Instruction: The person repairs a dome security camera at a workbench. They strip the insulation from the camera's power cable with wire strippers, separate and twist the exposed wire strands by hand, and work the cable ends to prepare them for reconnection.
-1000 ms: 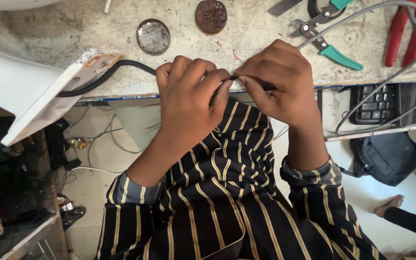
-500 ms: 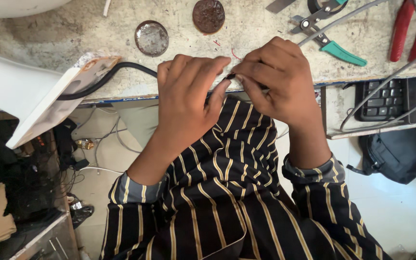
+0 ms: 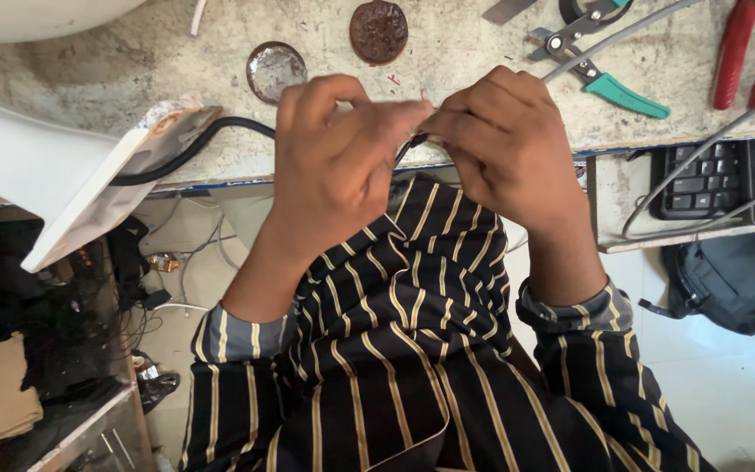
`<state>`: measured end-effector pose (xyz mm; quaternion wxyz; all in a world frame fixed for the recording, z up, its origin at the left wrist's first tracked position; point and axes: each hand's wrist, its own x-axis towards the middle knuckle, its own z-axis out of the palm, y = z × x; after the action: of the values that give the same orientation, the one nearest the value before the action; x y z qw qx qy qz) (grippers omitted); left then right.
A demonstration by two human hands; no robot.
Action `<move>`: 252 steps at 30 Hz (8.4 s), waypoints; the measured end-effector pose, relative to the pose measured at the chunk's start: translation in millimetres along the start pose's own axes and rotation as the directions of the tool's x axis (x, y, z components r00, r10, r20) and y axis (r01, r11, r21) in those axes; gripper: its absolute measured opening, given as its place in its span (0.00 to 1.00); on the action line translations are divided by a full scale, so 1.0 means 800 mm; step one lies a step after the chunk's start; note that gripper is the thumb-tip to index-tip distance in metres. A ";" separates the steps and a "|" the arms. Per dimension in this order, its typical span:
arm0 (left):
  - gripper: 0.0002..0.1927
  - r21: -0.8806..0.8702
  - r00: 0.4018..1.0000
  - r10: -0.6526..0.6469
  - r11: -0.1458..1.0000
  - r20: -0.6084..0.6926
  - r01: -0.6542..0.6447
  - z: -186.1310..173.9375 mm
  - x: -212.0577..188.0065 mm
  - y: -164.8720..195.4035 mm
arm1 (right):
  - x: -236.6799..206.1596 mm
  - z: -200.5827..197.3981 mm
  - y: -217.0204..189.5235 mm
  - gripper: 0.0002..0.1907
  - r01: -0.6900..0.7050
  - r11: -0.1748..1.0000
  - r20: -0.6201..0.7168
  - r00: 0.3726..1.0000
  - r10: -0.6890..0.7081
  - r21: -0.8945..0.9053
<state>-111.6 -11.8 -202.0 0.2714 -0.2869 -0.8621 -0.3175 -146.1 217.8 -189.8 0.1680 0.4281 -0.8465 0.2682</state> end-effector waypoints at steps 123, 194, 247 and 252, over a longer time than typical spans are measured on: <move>0.10 0.212 0.999 -0.035 0.977 -0.012 0.037 0.000 0.001 0.017 | 0.013 0.001 0.008 0.13 0.028 0.997 0.039 0.999 -0.031 0.070; 0.13 -0.022 0.966 -0.247 0.968 0.076 0.249 -0.002 0.002 0.015 | 0.017 0.003 -0.001 0.08 -0.051 0.982 0.042 0.998 0.044 0.184; 0.11 0.032 0.991 -0.134 0.990 -0.002 0.134 -0.003 -0.008 0.014 | 0.020 0.008 -0.002 0.08 -0.024 0.988 0.024 0.999 0.021 0.153; 0.12 0.043 0.989 -0.151 0.988 0.008 0.150 -0.006 -0.004 0.016 | 0.020 0.008 -0.001 0.07 -0.030 0.988 0.027 0.999 0.026 0.152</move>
<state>-99.7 -8.1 -196.3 0.2479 -0.2170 -0.8893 -0.3173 -154.7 203.4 -186.0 0.1203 0.4309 -0.8316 0.3290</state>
